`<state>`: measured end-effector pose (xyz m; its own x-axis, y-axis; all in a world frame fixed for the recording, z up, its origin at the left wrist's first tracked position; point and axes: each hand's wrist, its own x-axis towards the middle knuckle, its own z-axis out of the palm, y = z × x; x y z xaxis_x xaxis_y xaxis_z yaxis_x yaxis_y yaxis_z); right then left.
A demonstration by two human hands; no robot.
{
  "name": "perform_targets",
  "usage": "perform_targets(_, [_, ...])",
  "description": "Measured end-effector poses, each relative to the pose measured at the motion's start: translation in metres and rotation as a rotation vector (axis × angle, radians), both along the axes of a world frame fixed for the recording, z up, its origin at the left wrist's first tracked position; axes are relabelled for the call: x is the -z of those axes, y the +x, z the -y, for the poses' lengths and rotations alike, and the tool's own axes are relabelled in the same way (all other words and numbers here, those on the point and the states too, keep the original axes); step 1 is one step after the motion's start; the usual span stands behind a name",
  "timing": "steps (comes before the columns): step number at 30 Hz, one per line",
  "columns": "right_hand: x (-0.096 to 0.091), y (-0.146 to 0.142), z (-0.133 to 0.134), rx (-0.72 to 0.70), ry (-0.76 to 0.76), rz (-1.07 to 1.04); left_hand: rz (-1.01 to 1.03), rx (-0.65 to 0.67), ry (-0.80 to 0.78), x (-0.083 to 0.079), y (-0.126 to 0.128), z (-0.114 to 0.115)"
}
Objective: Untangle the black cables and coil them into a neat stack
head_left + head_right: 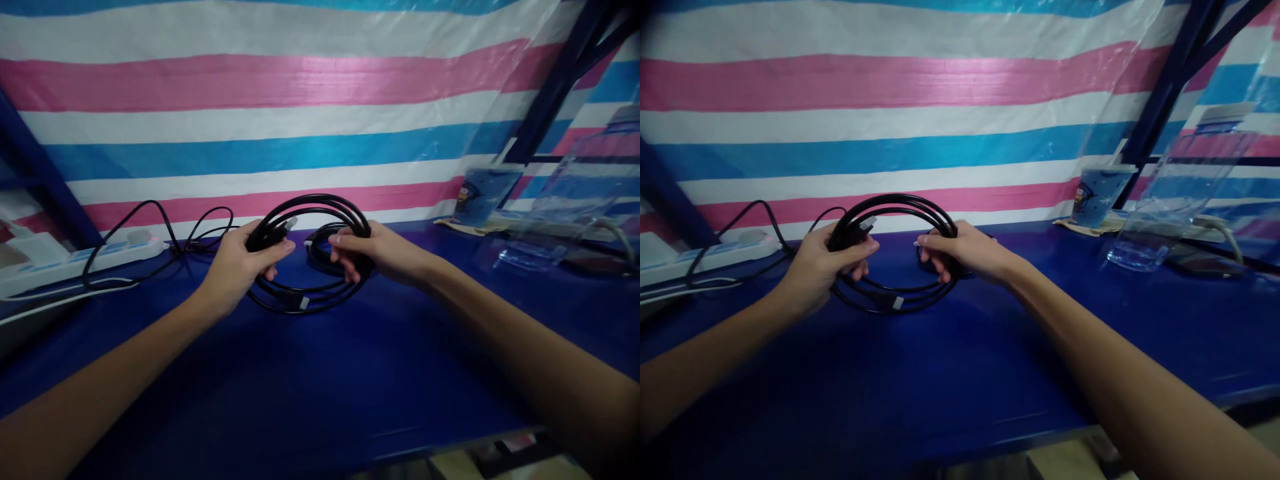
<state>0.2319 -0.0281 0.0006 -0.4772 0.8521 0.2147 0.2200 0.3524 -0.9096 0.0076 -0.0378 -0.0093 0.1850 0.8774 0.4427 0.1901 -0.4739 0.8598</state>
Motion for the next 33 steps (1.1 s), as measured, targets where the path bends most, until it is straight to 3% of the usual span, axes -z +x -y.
perform_targets(3, [0.01, -0.004, -0.005, -0.039, -0.061, -0.031, 0.112, 0.172, -0.244, 0.006, -0.005, -0.003])
perform_targets(6, [0.012, -0.011, -0.001, -0.008, -0.035, -0.159, 0.233, 0.242, -0.375, 0.007, -0.004, -0.001])
perform_targets(10, [0.01, -0.019, 0.004, 0.068, 0.021, -0.29, 0.316, 0.283, -0.351, -0.004, -0.002, 0.009])
perform_targets(14, [0.011, -0.019, 0.001, 0.153, 0.076, -0.256, 0.268, 0.359, -0.326, -0.018, -0.004, 0.021])
perform_targets(20, [0.012, -0.018, -0.002, 0.145, 0.12, -0.215, 0.292, 0.229, -0.257, -0.021, -0.003, 0.02])
perform_targets(26, [0.009, -0.023, 0.007, 0.083, 0.122, -0.096, 0.221, 0.134, -0.352, -0.024, -0.01, 0.018])
perform_targets(28, [0.0, -0.022, 0.012, 0.12, 0.239, -0.105, 0.084, 0.041, -0.317, -0.032, -0.015, 0.021])
perform_targets(30, [-0.015, -0.022, 0.018, 0.179, 0.46, -0.117, -0.101, -0.025, -0.267, -0.046, -0.016, 0.022])
perform_targets(33, [-0.045, -0.032, 0.029, 0.175, 0.74, 0.12, -0.311, -0.026, -0.159, -0.071, -0.004, 0.019])
